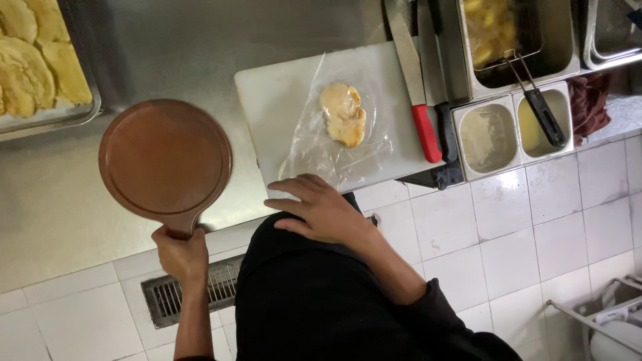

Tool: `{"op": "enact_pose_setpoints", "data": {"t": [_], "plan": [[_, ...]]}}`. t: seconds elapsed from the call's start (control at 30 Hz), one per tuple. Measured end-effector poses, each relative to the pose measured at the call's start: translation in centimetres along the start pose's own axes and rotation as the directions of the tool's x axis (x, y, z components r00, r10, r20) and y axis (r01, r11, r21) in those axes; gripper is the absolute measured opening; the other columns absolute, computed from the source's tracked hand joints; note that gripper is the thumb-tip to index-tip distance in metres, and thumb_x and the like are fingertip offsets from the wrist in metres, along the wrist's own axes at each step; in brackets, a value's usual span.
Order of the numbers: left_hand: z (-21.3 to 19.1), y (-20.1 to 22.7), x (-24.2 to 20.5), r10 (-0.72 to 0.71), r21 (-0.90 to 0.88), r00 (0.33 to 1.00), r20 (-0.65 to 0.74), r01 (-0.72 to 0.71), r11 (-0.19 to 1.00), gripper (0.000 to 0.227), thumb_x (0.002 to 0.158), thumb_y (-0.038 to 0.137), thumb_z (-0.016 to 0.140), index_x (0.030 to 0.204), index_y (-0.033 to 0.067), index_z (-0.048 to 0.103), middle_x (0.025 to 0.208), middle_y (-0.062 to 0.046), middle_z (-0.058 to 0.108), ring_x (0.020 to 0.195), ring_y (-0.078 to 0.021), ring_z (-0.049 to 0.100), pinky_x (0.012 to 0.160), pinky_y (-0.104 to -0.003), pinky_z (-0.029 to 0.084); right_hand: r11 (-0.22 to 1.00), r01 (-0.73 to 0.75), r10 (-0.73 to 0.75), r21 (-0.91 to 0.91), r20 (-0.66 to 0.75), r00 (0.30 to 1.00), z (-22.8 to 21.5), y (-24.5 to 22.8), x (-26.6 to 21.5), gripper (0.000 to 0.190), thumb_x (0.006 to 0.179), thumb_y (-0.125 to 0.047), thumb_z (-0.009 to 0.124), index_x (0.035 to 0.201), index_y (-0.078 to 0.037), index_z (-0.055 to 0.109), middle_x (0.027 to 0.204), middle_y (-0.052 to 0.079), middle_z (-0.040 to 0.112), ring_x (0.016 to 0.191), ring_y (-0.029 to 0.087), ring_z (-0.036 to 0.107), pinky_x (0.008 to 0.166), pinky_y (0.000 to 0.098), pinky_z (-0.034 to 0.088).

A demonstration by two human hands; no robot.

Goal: The person places pieces of banana into a deep fryer basket, lowers them into the oil, and then uses a wooden press to flatten fried banana pieces before placing them on a tray.

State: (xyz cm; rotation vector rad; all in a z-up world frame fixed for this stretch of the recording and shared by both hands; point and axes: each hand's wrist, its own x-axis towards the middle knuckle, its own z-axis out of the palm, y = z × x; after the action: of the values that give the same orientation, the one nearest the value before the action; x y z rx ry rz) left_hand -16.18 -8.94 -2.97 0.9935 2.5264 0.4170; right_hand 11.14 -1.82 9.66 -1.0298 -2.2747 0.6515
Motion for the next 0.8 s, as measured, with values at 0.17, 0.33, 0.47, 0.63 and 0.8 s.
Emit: {"op": "enact_pose_setpoints", "data": {"t": [0.17,0.33,0.47,0.63,0.8], "plan": [[-1.5,4.3,-0.7,-0.011,-0.138,0.997,0.082,0.022,0.99,0.053,0.072,0.011,0.07,0.118,0.0021,0.046,0.094,-0.017,0.059,0.09,-0.0404,0.061,0.077,-0.054,0.048,0.925,-0.348,0.274,-0.152,-0.37,0.888,-1.6,9.2,-2.7,0.009,0.087,-0.015,0.058,0.088,-0.011,0.066,0.08,0.007,0.064,0.071,0.027,0.064,0.067,0.0366,0.051],[-3.3,9.0,-2.4,-0.016,-0.121,0.983,0.185,0.039,0.992,0.055,0.078,0.014,0.069,0.121,-0.0045,0.041,0.105,-0.028,0.056,0.101,-0.0471,0.056,0.081,-0.058,0.047,0.627,-0.752,0.645,-0.203,-0.406,0.648,-2.3,16.4,-4.9,0.018,0.083,-0.015,0.061,0.101,-0.013,0.064,0.082,0.005,0.065,0.069,0.025,0.067,0.06,0.0391,0.053],[-3.6,11.4,-3.6,-0.006,-0.126,0.974,0.228,0.035,0.991,0.055,0.082,0.014,0.066,0.121,-0.0116,0.038,0.109,-0.035,0.052,0.103,-0.0519,0.053,0.082,-0.061,0.046,0.693,-0.668,0.525,-0.27,-0.446,0.725,-0.9,17.0,-3.6,0.027,0.081,-0.021,0.068,0.103,-0.007,0.062,0.079,0.009,0.058,0.07,0.031,0.063,0.063,0.0411,0.052],[-2.3,12.8,-4.1,0.038,-0.046,0.975,0.218,-0.028,0.999,0.047,0.078,0.018,0.067,0.111,-0.0077,0.047,0.105,-0.023,0.047,0.09,-0.0525,0.058,0.072,-0.061,0.05,0.654,-0.718,0.544,-0.238,-0.511,0.665,1.2,19.4,-3.5,0.039,0.07,-0.028,0.075,0.094,-0.006,0.054,0.077,0.01,0.049,0.072,0.034,0.057,0.067,0.0441,0.049],[-0.3,13.1,-4.7,0.041,0.034,0.979,0.201,-0.049,0.998,0.053,0.074,0.022,0.071,0.107,-0.0087,0.044,0.104,-0.024,0.041,0.088,-0.0553,0.057,0.071,-0.062,0.051,0.549,-0.835,0.776,-0.014,-0.363,0.516,0.6,19.7,-3.6,0.041,0.066,-0.026,0.077,0.093,-0.014,0.048,0.087,0.009,0.05,0.076,0.038,0.06,0.071,0.046,0.05]]}}
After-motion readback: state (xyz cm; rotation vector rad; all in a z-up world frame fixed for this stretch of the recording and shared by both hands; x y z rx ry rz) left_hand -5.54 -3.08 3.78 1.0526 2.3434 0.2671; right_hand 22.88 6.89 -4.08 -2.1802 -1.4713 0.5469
